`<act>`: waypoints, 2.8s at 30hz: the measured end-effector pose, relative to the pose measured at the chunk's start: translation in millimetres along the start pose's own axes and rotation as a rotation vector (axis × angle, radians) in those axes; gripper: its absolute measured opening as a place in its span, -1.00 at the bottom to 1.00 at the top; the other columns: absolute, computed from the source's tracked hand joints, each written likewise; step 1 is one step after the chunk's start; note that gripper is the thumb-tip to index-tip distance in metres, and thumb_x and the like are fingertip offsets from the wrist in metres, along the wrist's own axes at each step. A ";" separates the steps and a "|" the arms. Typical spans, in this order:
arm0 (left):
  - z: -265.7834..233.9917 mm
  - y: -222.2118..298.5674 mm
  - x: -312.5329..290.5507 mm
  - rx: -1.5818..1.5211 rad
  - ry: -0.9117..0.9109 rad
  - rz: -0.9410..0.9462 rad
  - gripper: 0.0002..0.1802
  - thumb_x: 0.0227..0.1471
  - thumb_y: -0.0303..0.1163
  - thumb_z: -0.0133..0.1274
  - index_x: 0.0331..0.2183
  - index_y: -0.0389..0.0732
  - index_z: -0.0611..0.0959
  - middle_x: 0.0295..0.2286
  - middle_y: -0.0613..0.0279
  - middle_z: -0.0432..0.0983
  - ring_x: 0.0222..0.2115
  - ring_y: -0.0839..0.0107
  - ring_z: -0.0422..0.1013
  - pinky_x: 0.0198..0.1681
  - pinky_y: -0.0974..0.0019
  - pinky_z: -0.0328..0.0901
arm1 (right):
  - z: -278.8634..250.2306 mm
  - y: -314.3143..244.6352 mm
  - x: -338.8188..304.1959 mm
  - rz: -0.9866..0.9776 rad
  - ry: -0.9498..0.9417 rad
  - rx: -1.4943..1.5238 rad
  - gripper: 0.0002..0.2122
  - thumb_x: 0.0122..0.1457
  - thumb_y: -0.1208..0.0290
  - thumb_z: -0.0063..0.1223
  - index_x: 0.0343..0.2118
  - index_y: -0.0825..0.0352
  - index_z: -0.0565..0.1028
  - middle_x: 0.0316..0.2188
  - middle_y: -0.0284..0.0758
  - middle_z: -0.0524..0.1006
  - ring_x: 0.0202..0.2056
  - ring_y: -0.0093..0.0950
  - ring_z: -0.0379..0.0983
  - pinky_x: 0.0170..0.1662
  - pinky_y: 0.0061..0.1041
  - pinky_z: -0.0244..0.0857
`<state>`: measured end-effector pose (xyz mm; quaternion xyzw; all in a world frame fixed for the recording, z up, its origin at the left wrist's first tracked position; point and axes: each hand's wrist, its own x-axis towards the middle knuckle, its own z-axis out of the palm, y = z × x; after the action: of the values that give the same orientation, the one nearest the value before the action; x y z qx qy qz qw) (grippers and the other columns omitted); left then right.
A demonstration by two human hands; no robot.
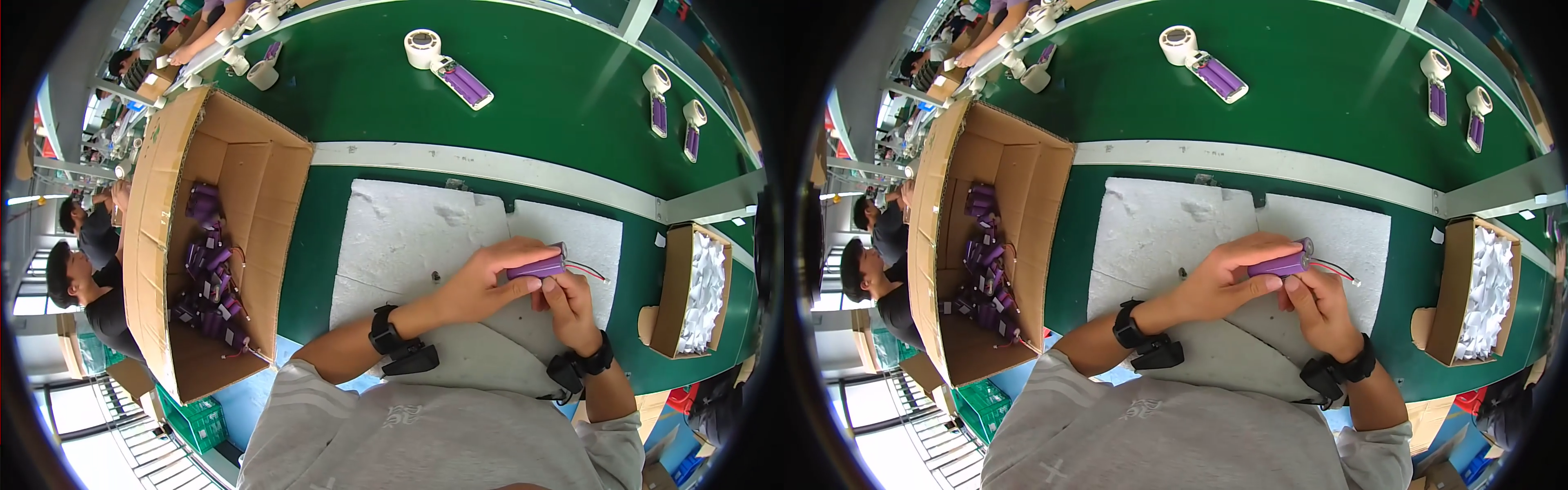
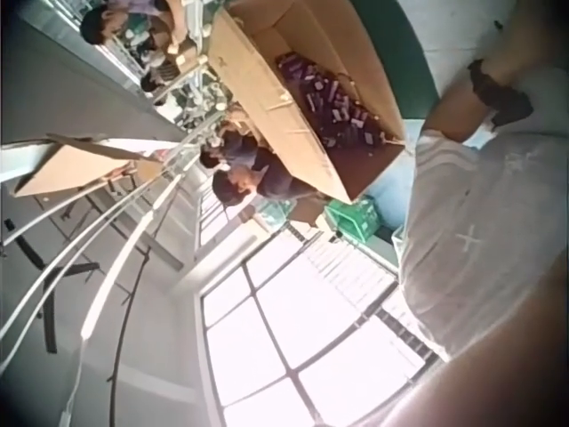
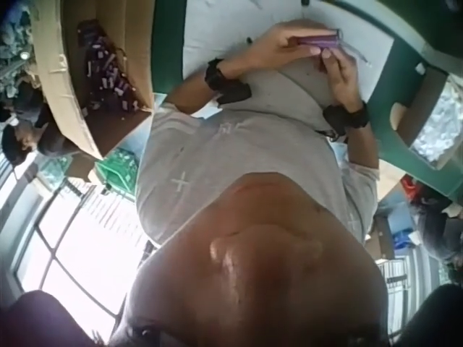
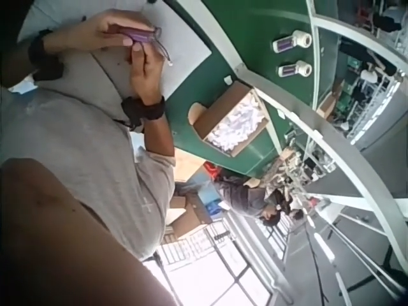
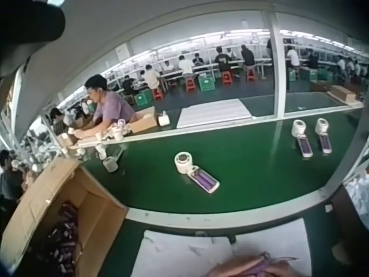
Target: The person applies a piece of tape to a battery pack, connects the battery pack's wire to the circuit board inside a fan housing, and presses the battery pack into the compartment.
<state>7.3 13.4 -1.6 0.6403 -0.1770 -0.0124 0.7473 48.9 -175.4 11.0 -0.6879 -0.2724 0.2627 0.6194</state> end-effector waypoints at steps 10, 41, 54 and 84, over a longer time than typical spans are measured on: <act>-1.7 -0.8 1.1 0.136 0.001 -0.005 -0.56 -0.02 -0.59 0.10 -0.03 -0.24 0.52 -0.11 0.02 0.42 -0.11 0.19 0.39 -0.08 0.28 0.29 | -5.2 4.9 3.0 -0.156 0.045 -0.168 -0.92 0.09 0.52 -0.02 -0.49 0.40 0.44 -0.67 -0.27 0.39 -0.67 -0.42 0.31 -0.58 -0.49 0.16; -9.5 2.5 0.6 -0.438 0.379 -0.298 -0.51 0.13 -0.35 -0.09 0.09 -0.24 0.32 -0.21 0.07 0.47 -0.38 0.41 0.36 -0.30 0.33 0.26 | -117.8 16.7 -11.5 0.216 0.757 -1.340 -0.75 0.02 0.55 0.09 -0.19 0.43 0.50 -0.21 -0.10 0.53 -0.19 -0.17 0.46 -0.13 -0.32 0.36; -10.8 0.8 -2.1 -0.429 0.360 -0.292 -0.50 0.12 -0.34 -0.06 0.08 -0.26 0.33 -0.21 0.06 0.47 -0.38 0.42 0.37 -0.29 0.34 0.27 | -105.7 -10.8 1.2 -0.164 0.834 -0.206 -0.78 0.10 0.61 0.04 -0.16 0.48 0.43 -0.30 -0.24 0.53 -0.29 -0.45 0.52 -0.26 -0.51 0.41; -9.9 3.6 0.2 -0.380 0.267 -0.364 -0.47 0.24 -0.09 -0.19 0.09 -0.25 0.33 -0.32 0.17 0.47 -0.56 0.51 0.33 -0.48 0.45 0.25 | -54.7 -1.3 17.5 -0.021 0.339 -0.649 -0.86 0.03 0.60 0.12 -0.30 0.35 0.49 -0.35 -0.39 0.51 -0.43 -0.59 0.38 -0.40 -0.64 0.24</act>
<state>9.5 23.4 0.8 0.5062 0.0459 -0.0948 0.8559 99.6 -201.9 17.1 -0.8795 -0.2421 0.0381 0.4079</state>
